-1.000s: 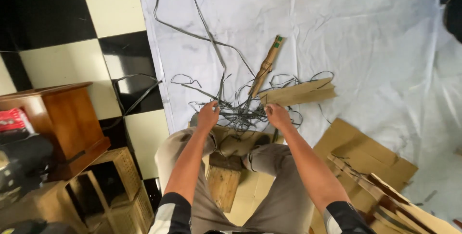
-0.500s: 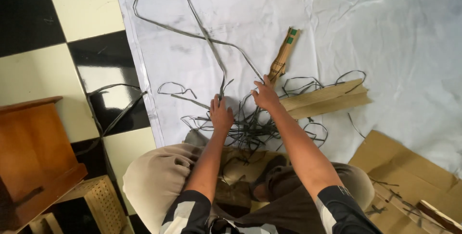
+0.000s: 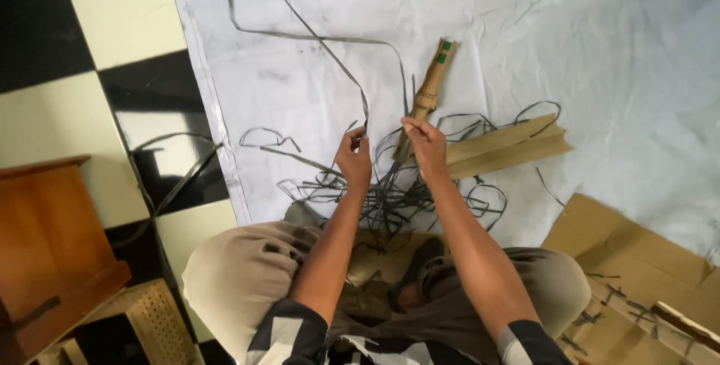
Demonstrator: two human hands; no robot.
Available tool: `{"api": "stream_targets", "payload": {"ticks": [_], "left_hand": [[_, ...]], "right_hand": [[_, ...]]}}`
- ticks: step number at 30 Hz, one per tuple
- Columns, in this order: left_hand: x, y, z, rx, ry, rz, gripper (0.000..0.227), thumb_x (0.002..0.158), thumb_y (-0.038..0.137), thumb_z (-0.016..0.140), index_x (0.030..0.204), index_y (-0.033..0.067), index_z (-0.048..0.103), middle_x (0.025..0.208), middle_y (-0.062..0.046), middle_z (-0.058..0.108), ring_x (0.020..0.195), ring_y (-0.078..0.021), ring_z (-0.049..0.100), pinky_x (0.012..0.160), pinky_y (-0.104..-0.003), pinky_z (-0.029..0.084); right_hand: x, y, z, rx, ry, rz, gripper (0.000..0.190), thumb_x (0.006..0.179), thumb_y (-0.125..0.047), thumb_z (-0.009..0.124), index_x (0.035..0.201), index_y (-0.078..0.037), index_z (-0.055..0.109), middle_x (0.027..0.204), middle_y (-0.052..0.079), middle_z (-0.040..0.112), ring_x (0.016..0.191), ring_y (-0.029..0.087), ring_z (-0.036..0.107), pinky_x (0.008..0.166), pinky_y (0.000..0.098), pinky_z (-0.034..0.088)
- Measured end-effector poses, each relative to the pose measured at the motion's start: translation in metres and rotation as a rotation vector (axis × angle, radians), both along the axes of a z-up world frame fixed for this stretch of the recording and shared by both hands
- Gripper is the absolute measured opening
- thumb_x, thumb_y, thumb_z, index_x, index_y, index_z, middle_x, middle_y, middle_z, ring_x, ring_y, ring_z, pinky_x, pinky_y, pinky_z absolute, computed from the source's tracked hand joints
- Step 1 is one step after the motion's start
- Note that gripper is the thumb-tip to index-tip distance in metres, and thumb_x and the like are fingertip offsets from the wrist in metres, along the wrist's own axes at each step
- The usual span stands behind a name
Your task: The person folds cardboard components and secures them using plastic straps and fasteners to assemble a chair.
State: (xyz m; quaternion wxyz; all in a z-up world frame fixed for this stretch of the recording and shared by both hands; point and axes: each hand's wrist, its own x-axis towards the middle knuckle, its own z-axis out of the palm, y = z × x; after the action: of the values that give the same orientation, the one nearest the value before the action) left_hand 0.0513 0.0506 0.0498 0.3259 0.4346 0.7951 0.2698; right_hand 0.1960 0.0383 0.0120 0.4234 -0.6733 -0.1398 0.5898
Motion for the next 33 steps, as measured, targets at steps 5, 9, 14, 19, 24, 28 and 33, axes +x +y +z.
{"api": "stream_targets", "payload": {"ticks": [5, 9, 14, 19, 24, 28, 33], "left_hand": [[0.010, 0.009, -0.007, -0.090, -0.544, 0.293, 0.038, 0.089, 0.005, 0.074, 0.125, 0.0007, 0.065, 0.092, -0.010, 0.069, 0.081, -0.0190, 0.074, 0.082, -0.033, 0.060], [0.002, -0.004, -0.014, -0.231, -0.668, 0.322, 0.032, 0.092, 0.010, 0.071, 0.122, 0.0018, 0.068, 0.092, -0.009, 0.068, 0.077, -0.0158, 0.072, 0.072, -0.025, 0.063], [-0.009, -0.026, -0.013, -0.438, -0.571, 0.190, 0.037, 0.095, 0.040, 0.071, 0.117, 0.0099, 0.071, 0.109, -0.012, 0.073, 0.092, -0.0223, 0.072, 0.079, -0.039, 0.062], [-0.020, -0.053, -0.017, -0.530, -0.538, 0.066, 0.051, 0.098, 0.056, 0.068, 0.122, 0.0101, 0.069, 0.113, -0.014, 0.072, 0.101, -0.0270, 0.073, 0.082, -0.041, 0.058], [-0.049, -0.065, -0.024, -0.504, -0.159, -0.122, 0.031, 0.096, 0.047, 0.065, 0.108, 0.0220, 0.079, 0.078, -0.006, 0.073, 0.075, -0.0233, 0.067, 0.075, -0.041, 0.053], [-0.072, -0.062, -0.016, -0.358, -0.106, 0.135, 0.026, 0.099, 0.037, 0.060, 0.104, 0.0209, 0.080, 0.067, -0.002, 0.065, 0.068, -0.0164, 0.058, 0.068, -0.033, 0.050], [-0.081, -0.042, 0.024, -0.074, -0.163, 0.444, 0.024, 0.103, 0.026, 0.053, 0.100, 0.0165, 0.074, 0.066, 0.002, 0.058, 0.063, -0.0092, 0.045, 0.060, -0.028, 0.041]], "right_hand": [[0.005, -0.014, 0.002, 0.122, 0.118, -0.198, 0.019, 0.098, -0.017, 0.077, 0.111, -0.004, 0.076, 0.106, 0.012, 0.072, 0.097, 0.015, 0.062, 0.093, 0.0392, 0.053], [-0.006, -0.024, 0.031, 0.157, 0.209, -0.185, 0.014, 0.096, -0.012, 0.075, 0.105, -0.001, 0.075, 0.108, 0.013, 0.073, 0.104, 0.013, 0.063, 0.095, 0.0365, 0.055], [-0.027, -0.033, 0.045, 0.136, 0.292, -0.126, 0.017, 0.098, -0.014, 0.075, 0.111, -0.004, 0.077, 0.105, 0.011, 0.074, 0.101, 0.013, 0.066, 0.091, 0.0365, 0.057], [-0.036, -0.043, 0.044, 0.119, 0.367, -0.036, 0.025, 0.105, -0.019, 0.066, 0.122, -0.001, 0.070, 0.118, 0.020, 0.070, 0.109, 0.027, 0.067, 0.094, 0.0479, 0.055], [-0.026, -0.057, 0.022, 0.005, 0.104, 0.287, 0.031, 0.108, -0.025, 0.060, 0.135, -0.009, 0.062, 0.122, 0.015, 0.071, 0.112, 0.028, 0.070, 0.087, 0.0426, 0.059], [-0.038, -0.103, -0.046, -0.029, -0.056, 0.475, 0.034, 0.107, -0.034, 0.061, 0.134, -0.013, 0.065, 0.119, 0.014, 0.071, 0.108, 0.030, 0.070, 0.084, 0.0454, 0.060], [-0.067, -0.121, -0.033, -0.016, -0.216, 0.982, 0.044, 0.103, -0.034, 0.057, 0.141, -0.013, 0.062, 0.148, 0.019, 0.056, 0.140, 0.042, 0.050, 0.116, 0.0580, 0.039]]}}
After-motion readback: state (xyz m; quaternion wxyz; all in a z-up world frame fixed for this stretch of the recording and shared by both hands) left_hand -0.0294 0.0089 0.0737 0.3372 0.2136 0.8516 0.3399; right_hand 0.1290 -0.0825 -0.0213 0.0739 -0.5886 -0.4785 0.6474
